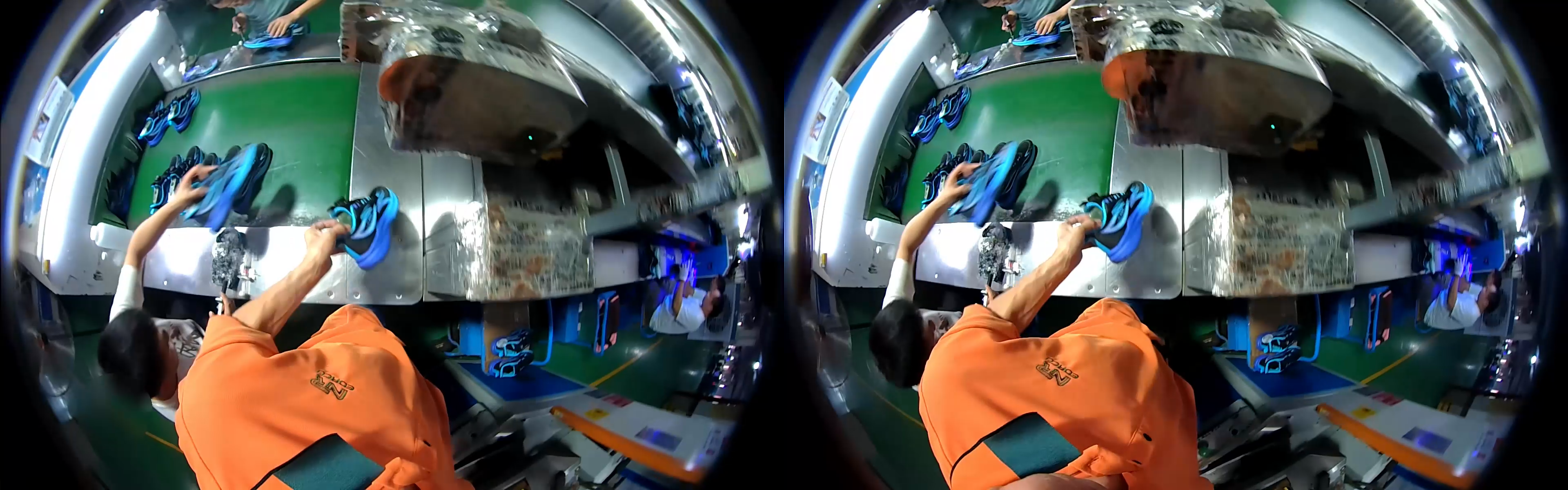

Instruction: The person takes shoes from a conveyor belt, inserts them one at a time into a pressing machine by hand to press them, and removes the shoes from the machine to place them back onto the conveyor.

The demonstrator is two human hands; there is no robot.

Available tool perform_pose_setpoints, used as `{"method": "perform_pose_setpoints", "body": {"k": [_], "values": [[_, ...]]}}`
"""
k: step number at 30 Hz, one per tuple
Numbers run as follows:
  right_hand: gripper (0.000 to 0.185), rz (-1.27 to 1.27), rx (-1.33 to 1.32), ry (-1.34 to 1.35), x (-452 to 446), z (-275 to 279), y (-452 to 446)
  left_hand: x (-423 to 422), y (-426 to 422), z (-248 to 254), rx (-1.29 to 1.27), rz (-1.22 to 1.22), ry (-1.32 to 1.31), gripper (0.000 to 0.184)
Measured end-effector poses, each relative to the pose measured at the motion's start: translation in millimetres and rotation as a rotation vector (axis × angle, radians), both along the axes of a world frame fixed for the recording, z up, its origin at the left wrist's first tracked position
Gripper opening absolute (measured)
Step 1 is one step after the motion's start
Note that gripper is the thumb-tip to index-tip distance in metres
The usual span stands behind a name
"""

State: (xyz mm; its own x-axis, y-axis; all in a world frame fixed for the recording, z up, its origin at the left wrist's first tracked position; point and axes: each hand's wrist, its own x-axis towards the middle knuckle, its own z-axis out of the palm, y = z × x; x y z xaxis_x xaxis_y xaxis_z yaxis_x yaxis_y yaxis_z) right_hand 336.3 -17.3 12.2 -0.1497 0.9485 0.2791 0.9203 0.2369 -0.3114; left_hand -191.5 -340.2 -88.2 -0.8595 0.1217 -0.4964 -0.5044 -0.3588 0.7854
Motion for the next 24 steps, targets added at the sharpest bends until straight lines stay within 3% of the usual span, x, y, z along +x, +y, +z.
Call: {"method": "perform_pose_setpoints", "body": {"k": [3,7,9,10,12,13,15,17,20,22,24], "values": [[0.030,-0.099,-0.012,-0.079,-20.4,26.2,21.2,-111.1,-0.6,-19.5,-0.140,0.086,0.072,0.036],[0.033,-0.186,-0.013,-0.167,-60.5,63.1,44.3,-286.6,2.0,-84.0,-0.297,0.241,0.205,0.028],[0.035,-0.207,-0.004,-0.196,-88.6,78.4,53.6,-375.5,9.1,-107.2,-0.483,0.324,0.149,0.036],[0.036,-0.209,0.003,-0.211,-104.0,85.3,58.8,-419.7,8.5,-125.5,-0.588,0.313,0.161,0.039],[0.037,-0.198,0.015,-0.227,-132.6,94.9,68.5,-461.3,5.7,-69.8,-0.740,0.203,0.253,0.039],[0.038,-0.191,0.028,-0.230,-146.0,100.0,73.2,-486.1,12.3,-70.0,-0.792,0.227,0.303,0.044],[0.040,-0.146,0.059,-0.230,-182.2,106.4,76.7,-542.2,14.0,-112.9,-0.897,0.108,0.523,0.051],[0.041,-0.086,0.088,-0.214,-218.6,111.5,78.0,-564.5,18.8,-131.1,-0.912,-0.075,0.654,0.060],[0.044,0.035,0.147,-0.066,-264.4,108.9,80.2,-572.7,32.6,-169.4,-0.960,-0.081,1.003,0.066],[0.019,0.191,0.187,0.235,-281.5,120.6,96.5,-488.9,41.7,-152.9,-1.115,-0.126,0.994,0.068],[0.014,0.216,0.159,0.564,-358.4,143.4,52.3,-423.5,57.1,-170.1,-0.991,0.003,1.145,0.065]]}}
